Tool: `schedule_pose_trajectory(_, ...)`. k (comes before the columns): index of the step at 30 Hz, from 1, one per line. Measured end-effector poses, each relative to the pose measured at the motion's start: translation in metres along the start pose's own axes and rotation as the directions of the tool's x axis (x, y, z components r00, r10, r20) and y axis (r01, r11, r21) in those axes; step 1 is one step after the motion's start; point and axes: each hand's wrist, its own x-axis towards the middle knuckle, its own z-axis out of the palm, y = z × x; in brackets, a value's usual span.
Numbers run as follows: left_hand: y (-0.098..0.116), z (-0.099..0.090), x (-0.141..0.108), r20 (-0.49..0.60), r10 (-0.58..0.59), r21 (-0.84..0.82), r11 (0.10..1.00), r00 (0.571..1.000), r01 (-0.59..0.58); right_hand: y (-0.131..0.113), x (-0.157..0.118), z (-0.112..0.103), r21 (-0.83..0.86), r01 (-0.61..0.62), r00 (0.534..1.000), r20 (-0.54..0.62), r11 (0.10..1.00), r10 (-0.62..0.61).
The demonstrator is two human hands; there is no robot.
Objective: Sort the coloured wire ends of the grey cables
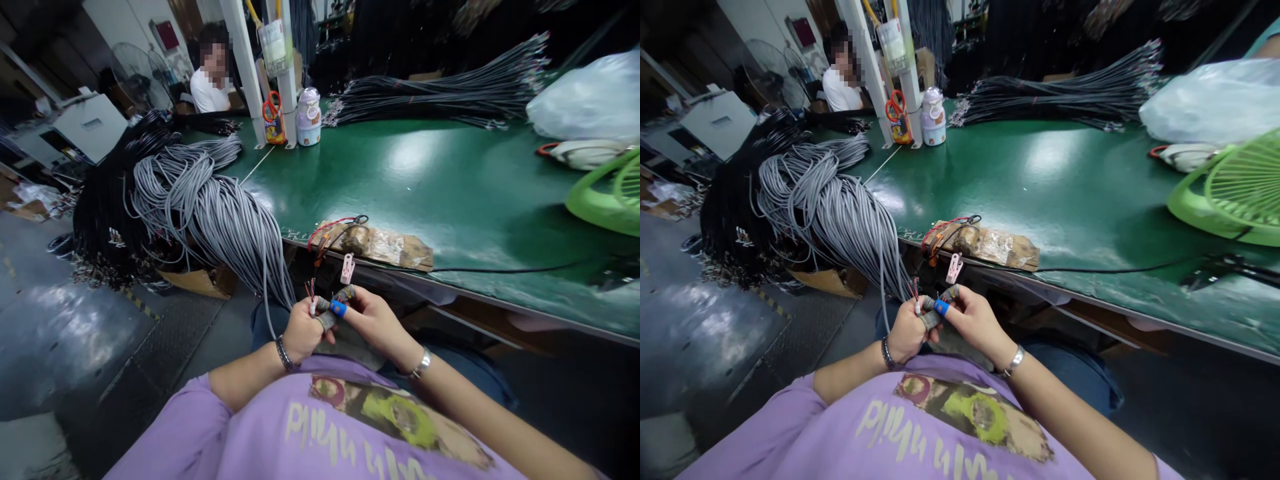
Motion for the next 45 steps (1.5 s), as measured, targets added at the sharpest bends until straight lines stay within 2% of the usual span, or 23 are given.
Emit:
schedule_pose_trajectory(4, 0.004, 0.0, 0.002, 0.101, 0.001, 0.109, 0.994, 0.995, -0.012, 0.002, 0.0, -0.003, -0.022, -0.016, 1.0, 0.017, 1.0, 0.016)
schedule_pose_trajectory(7, 0.011, 0.0, 0.003, 0.183, -0.082, 0.084, 0.994, 0.98, 0.068, 0.0, -0.002, -0.006, -0.014, -0.028, 0.999, 0.027, 1.0, 0.029)
schedule_pose_trajectory(10, 0.017, 0.0, 0.004, 0.249, -0.162, 0.029, 0.987, 0.955, 0.16, 0.0, -0.003, -0.007, -0.001, -0.014, 1.0, -0.016, 1.0, 0.014)
schedule_pose_trajectory(14, 0.015, 0.0, 0.007, 0.295, -0.213, 0.073, 0.977, 0.932, 0.2, 0.005, -0.005, -0.002, 0.092, -0.047, 0.997, -0.063, 0.995, 0.053)
schedule_pose_trajectory(16, 0.011, 0.002, 0.008, 0.261, -0.181, 0.067, 0.983, 0.948, 0.17, 0.008, -0.005, 0.002, 0.153, -0.071, 0.992, -0.091, 0.986, 0.085)
schedule_pose_trajectory(19, 0.007, 0.006, 0.01, 0.123, -0.096, -0.033, 0.994, 0.988, 0.1, 0.009, -0.003, 0.007, 0.262, -0.083, 0.983, -0.135, 0.962, 0.121)
schedule_pose_trajectory(21, 0.005, 0.007, 0.01, 0.056, -0.072, -0.093, 0.993, 0.996, 0.077, 0.009, -0.001, 0.009, 0.323, -0.093, 0.981, -0.13, 0.942, 0.141)
schedule_pose_trajectory(23, 0.004, 0.008, 0.011, 0.065, -0.085, -0.096, 0.991, 0.994, 0.091, 0.009, 0.001, 0.01, 0.356, -0.093, 0.981, -0.127, 0.93, 0.147)
schedule_pose_trajectory(26, 0.001, 0.006, 0.011, 0.17, -0.154, -0.017, 0.987, 0.973, 0.159, 0.012, 0.002, 0.011, 0.351, -0.129, 0.98, -0.101, 0.927, 0.174)
schedule_pose_trajectory(28, 0.0, 0.005, 0.011, 0.188, -0.174, 0.002, 0.984, 0.967, 0.176, 0.014, 0.002, 0.011, 0.334, -0.138, 0.977, -0.107, 0.932, 0.183)
schedule_pose_trajectory(32, 0.002, 0.003, 0.012, 0.08, -0.117, -0.082, 0.989, 0.99, 0.123, 0.017, 0.004, 0.008, 0.329, -0.111, 0.973, -0.158, 0.938, 0.17)
schedule_pose_trajectory(35, 0.005, 0.002, 0.013, 0.034, -0.11, -0.132, 0.985, 0.993, 0.114, 0.017, 0.003, 0.003, 0.346, -0.122, 0.98, -0.108, 0.93, 0.168)
schedule_pose_trajectory(39, 0.005, 0.001, 0.013, 0.02, -0.097, -0.135, 0.986, 0.995, 0.099, 0.013, 0.001, -0.001, 0.305, -0.15, 0.984, -0.049, 0.941, 0.173)
schedule_pose_trajectory(45, 0.004, 0.002, 0.011, 0.032, -0.078, -0.102, 0.992, 0.996, 0.081, 0.009, 0.001, 0.001, 0.265, -0.149, 0.981, -0.083, 0.953, 0.177)
